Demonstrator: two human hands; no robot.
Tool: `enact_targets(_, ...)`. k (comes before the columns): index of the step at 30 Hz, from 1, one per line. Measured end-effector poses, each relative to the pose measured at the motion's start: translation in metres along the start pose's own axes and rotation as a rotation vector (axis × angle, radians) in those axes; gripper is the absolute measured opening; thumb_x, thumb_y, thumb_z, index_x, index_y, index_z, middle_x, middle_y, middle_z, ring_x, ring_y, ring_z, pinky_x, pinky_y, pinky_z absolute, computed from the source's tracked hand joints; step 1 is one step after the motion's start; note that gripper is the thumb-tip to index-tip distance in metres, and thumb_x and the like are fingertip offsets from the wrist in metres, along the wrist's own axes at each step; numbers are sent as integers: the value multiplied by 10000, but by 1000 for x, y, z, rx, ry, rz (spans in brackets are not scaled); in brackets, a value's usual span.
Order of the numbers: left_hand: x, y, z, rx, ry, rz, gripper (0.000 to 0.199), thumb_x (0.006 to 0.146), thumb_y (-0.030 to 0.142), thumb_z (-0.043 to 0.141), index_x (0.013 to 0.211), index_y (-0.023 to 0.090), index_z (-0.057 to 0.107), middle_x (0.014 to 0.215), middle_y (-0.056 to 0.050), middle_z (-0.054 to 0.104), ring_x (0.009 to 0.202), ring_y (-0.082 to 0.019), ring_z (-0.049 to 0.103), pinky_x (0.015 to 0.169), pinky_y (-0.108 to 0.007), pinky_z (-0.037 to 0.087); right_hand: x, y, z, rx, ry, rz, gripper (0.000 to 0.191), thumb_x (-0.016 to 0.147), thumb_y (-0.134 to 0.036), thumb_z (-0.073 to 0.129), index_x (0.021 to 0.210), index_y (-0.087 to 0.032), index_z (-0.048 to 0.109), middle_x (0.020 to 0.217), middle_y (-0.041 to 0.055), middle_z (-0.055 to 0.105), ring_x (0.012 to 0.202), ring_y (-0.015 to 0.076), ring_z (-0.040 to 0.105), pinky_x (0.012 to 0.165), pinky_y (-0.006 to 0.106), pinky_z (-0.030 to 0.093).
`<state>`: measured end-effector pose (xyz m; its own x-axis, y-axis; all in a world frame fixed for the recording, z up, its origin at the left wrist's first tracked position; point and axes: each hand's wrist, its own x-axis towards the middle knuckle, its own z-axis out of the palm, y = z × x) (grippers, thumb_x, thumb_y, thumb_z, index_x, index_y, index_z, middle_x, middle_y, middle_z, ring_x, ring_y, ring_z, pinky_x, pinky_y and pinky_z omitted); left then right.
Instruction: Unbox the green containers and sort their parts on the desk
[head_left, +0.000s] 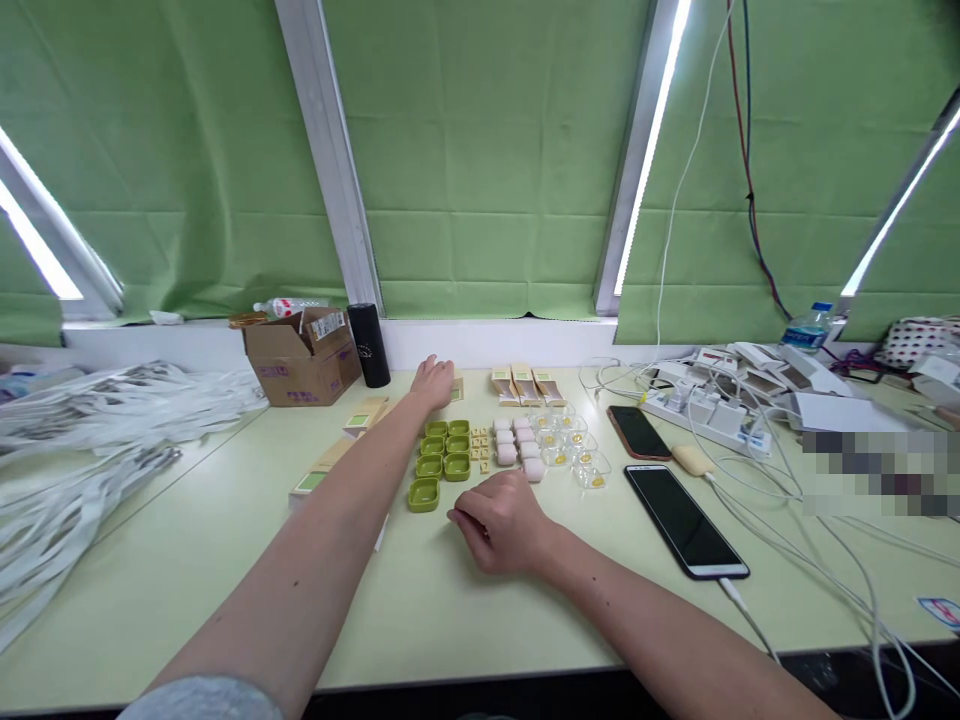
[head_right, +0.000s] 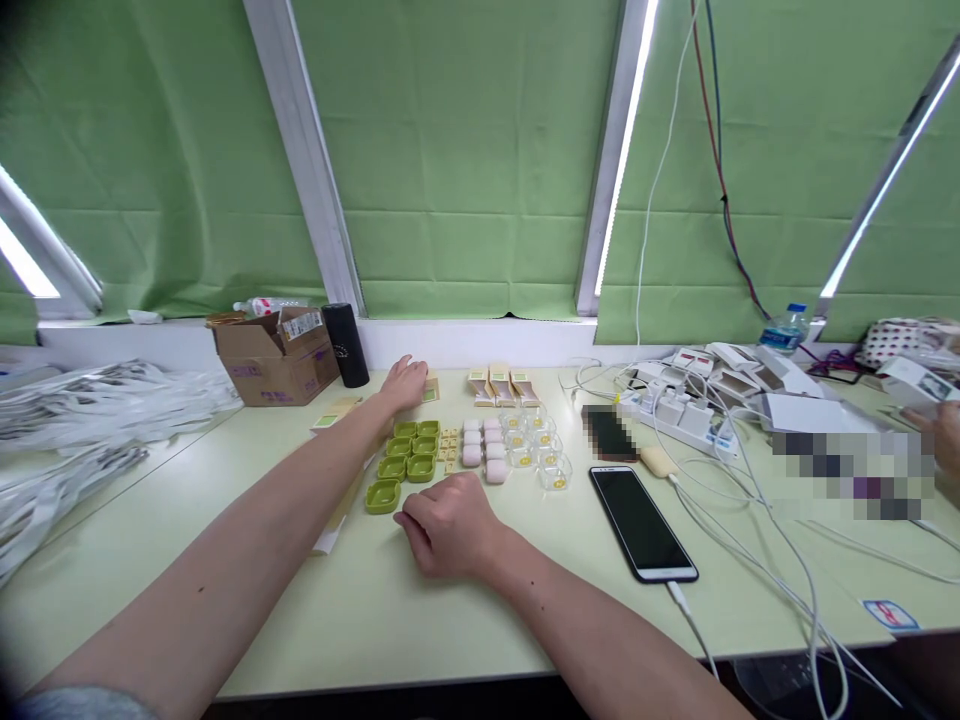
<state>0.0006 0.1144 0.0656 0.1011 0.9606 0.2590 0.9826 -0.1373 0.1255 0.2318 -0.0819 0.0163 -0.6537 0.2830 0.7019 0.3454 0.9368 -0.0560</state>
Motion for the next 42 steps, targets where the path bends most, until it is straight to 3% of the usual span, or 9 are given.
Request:
enact_targets(8,-8,11,-9,-167,64,-54,378,847,208,654,1196,153,521,1226,-214,667,1369,-368,416,1111,-484,373,0,4,0,9,91,-14,314,951,-227,486,638,-209,482,503,-28,492,452,107,346,535,300,174)
enact_targets(14,-21,26,-37,-479,180,-16,383,902,239,639,1244,193,471,1326,-149,601,1133,-243,620,1031,-414,489,1,13,-9,-13,209,64,260,974,-226,501,724,-216,573,594,11,598,520,147,492,555,318,279)
enact_targets(18,-57,39,-58,-693,194,21,388,939,343,632,1248,191,454,1217,-124,644,1016,-194,679,928,-376,568,4,23,-18,23,335,180,154,956,-221,543,1063,-218,653,831,80,690,743,234,633,664,364,444)
enact_targets(22,-116,56,-74,-1204,103,50,527,876,530,737,1218,213,490,1035,-58,707,939,-199,705,879,-400,595,8,33,-23,117,512,289,476,914,-208,588,1381,-239,503,1167,141,653,1088,321,627,882,482,534)
enact_targets(24,-144,66,-78,-1304,91,10,568,836,567,784,1192,218,512,965,-31,715,906,-193,709,855,-372,589,9,35,-22,191,522,345,604,878,-196,619,1449,-253,430,1326,153,593,1227,337,574,954,510,530)
enact_targets(29,-182,87,-72,-1428,44,-77,627,789,628,814,1177,237,513,877,-6,728,803,-197,729,787,-346,585,7,34,-11,445,378,418,797,785,-174,712,1505,-283,388,1479,131,520,1320,320,513,1043,502,508)
enact_targets(34,-190,92,-56,-1539,0,-100,641,780,655,802,1168,252,489,967,-38,751,874,-224,745,753,-327,573,6,28,-9,576,323,475,745,721,-153,750,1403,-299,489,1424,99,560,1256,296,549,1045,479,509)
enact_targets(38,-191,93,-49,-1505,23,-121,629,801,669,758,1196,268,478,1043,-53,760,896,-228,739,725,-314,560,6,26,-11,644,334,469,697,696,-170,739,1338,-294,500,1373,82,583,1226,285,567,1055,473,504)
enact_targets(42,-189,91,-42,-1378,145,-97,568,841,627,730,1206,275,475,1202,-90,741,1040,-252,720,869,-382,569,5,23,-10,701,368,468,672,726,-217,718,1343,-284,459,1321,92,590,1171,272,597,973,429,551)
